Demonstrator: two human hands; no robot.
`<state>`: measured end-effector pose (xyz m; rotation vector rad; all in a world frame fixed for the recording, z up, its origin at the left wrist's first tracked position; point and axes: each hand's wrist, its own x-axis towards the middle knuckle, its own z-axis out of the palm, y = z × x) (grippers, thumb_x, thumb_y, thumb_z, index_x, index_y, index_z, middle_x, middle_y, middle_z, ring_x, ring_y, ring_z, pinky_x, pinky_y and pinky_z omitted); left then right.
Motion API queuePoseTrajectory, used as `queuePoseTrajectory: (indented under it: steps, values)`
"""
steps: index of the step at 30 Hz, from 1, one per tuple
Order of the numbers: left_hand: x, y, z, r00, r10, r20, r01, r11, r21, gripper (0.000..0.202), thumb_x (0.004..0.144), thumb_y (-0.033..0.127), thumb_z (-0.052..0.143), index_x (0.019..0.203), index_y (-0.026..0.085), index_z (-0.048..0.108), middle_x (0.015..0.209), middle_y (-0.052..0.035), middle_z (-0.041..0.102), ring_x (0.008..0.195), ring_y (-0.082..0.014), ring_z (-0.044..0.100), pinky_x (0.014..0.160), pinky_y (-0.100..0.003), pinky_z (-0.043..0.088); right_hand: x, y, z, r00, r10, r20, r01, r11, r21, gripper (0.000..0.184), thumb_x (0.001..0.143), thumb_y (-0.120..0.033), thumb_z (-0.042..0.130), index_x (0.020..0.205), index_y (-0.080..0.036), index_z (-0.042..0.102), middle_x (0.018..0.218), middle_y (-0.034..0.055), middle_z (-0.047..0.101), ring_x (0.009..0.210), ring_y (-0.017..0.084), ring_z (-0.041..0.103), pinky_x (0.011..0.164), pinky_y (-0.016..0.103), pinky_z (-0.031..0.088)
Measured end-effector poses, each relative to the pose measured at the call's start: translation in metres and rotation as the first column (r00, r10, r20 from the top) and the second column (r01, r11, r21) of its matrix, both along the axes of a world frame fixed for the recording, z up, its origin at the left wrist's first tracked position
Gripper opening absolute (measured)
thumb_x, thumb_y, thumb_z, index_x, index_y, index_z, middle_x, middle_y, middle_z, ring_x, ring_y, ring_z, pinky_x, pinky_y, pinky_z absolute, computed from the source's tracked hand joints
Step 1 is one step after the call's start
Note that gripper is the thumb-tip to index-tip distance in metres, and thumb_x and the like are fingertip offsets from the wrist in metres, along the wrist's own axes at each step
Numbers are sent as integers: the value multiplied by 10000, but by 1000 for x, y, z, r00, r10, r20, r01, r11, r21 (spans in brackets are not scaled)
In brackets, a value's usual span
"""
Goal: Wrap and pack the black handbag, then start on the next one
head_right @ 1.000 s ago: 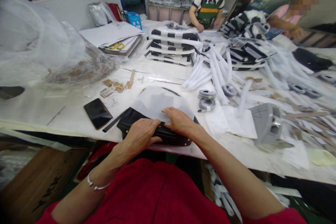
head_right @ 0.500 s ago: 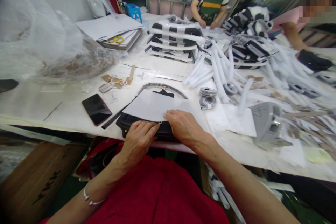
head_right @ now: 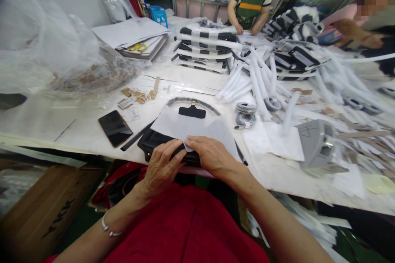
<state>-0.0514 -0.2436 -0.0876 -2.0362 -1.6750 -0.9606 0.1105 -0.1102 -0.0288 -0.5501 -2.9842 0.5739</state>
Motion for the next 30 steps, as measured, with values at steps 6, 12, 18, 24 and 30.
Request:
queuePoseTrajectory:
  steps: [6,12,18,24,30]
  values:
    - [6,1,7,997,64,-53,-67,996,-61,164,925,184,577,1086,201,606,1370,-79,591,1382,-261,417,1211,-553,131,-6,1,0,998,14,53,-11,998,-68,502,906,-58,378,1359,-167,568,1415,94,557,1294,196,537,1117,393,417]
    - [5,2,15,998,42,-55,-52,978,-204,150,935,175,534,1084,164,545,968,-43,699,907,-187,647,1096,-463,350,-5,3,1,990,-89,108,102,987,-123,433,984,-250,392,1381,-168,544,1412,89,562,1279,232,551,1099,403,423]
    - [1,5,27,986,121,-118,-156,916,-369,481,857,226,676,1268,107,457,1139,-126,645,979,-248,615,818,-385,465,-2,-4,11,988,-69,142,92,983,-160,681,831,-547,660,1395,-196,511,1399,126,568,1244,306,556,1041,435,440]
    - [-8,22,41,989,-39,-140,-57,781,-622,348,803,319,749,1067,169,580,996,-61,654,935,-270,597,814,-405,461,-9,-12,5,983,-79,166,85,996,-27,629,760,-352,757,1319,-169,534,1300,139,612,1162,298,577,994,432,445]
    - [-14,18,47,986,-145,-88,66,805,-589,267,859,347,678,1028,161,588,948,-60,687,864,-229,635,724,-357,492,5,-14,-36,992,-112,51,112,994,-1,587,721,-250,660,1300,-268,565,1297,108,632,1145,312,604,971,482,483]
